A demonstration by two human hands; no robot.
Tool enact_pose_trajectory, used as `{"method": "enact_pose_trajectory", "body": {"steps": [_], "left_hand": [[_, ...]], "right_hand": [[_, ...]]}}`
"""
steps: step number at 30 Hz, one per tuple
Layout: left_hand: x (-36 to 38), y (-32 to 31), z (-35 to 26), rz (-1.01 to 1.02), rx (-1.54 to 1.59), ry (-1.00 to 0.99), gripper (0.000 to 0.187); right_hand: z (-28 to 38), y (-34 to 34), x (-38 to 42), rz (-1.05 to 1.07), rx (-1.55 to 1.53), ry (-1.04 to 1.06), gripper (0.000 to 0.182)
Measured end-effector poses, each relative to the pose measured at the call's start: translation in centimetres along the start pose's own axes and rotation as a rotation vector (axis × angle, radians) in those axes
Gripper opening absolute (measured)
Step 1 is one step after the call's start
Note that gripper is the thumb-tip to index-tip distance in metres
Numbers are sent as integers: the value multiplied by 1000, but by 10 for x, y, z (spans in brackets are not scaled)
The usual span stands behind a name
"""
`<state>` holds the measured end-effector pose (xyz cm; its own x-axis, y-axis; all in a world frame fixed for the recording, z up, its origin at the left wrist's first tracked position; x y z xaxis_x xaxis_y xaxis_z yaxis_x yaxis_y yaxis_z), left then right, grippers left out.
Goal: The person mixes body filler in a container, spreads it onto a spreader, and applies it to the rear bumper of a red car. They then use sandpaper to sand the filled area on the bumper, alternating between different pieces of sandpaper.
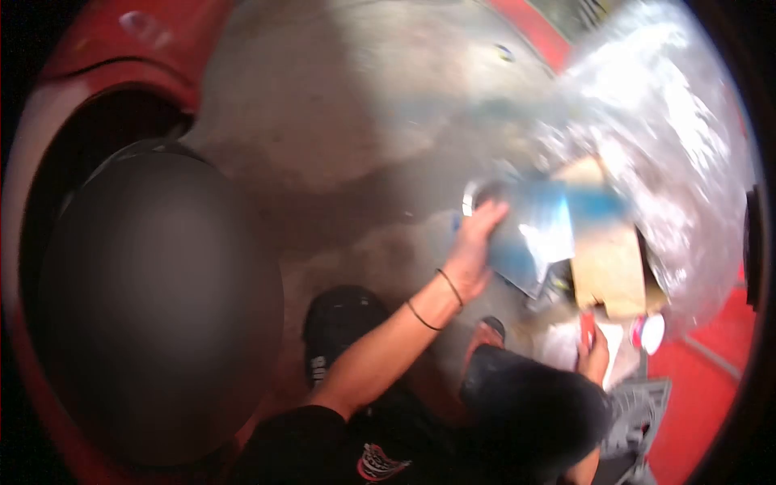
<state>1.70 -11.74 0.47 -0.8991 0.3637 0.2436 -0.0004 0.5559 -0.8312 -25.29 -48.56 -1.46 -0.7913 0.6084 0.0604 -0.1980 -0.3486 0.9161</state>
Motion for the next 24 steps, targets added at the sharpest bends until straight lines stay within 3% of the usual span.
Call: {"method": "enact_pose_trajectory", "body": {"steps": [1, 5, 7, 10, 11, 13, 15, 19, 24], "left_hand": [[9, -12, -20, 73, 25, -18, 48], [12, 31, -36, 21, 66, -101, 42], [13, 64, -38, -99, 190, -117, 39], [3, 114, -46, -239, 313, -154, 35], [4, 119, -58, -272, 328, -201, 32], [5, 122, -78, -256, 329, -249, 31], [9, 121, -99, -250, 297, -308, 33], [25, 123, -122, -266, 299, -350, 34], [35, 143, -142, -329, 271, -459, 33]], "right_hand": [[-12, -4, -2, -47, 58, -2, 67], [-23, 8, -2, -56, 115, 154, 68], [-16, 20, 0, 39, 126, 279, 64], [30, 39, 4, 371, 72, 205, 46], [46, 45, 1, 377, 72, 221, 46], [94, 70, -7, 292, -295, 201, 43], [178, 81, -12, 442, -722, 203, 42], [355, 87, -4, 582, -771, 386, 49], [457, 55, 13, 757, -844, 284, 48]]}}
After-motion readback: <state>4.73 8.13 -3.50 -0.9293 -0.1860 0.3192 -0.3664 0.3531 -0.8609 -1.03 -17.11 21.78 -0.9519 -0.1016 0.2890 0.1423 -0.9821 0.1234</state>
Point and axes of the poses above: each hand's wrist, its own x-axis away from the middle knuckle, its own y-axis out of the back of the hand, z = x × y, the point moved 10 cm from there along -x, towards the middle knuckle, and after that the axes turned 6 degrees about -y, right-handed, at the moved point
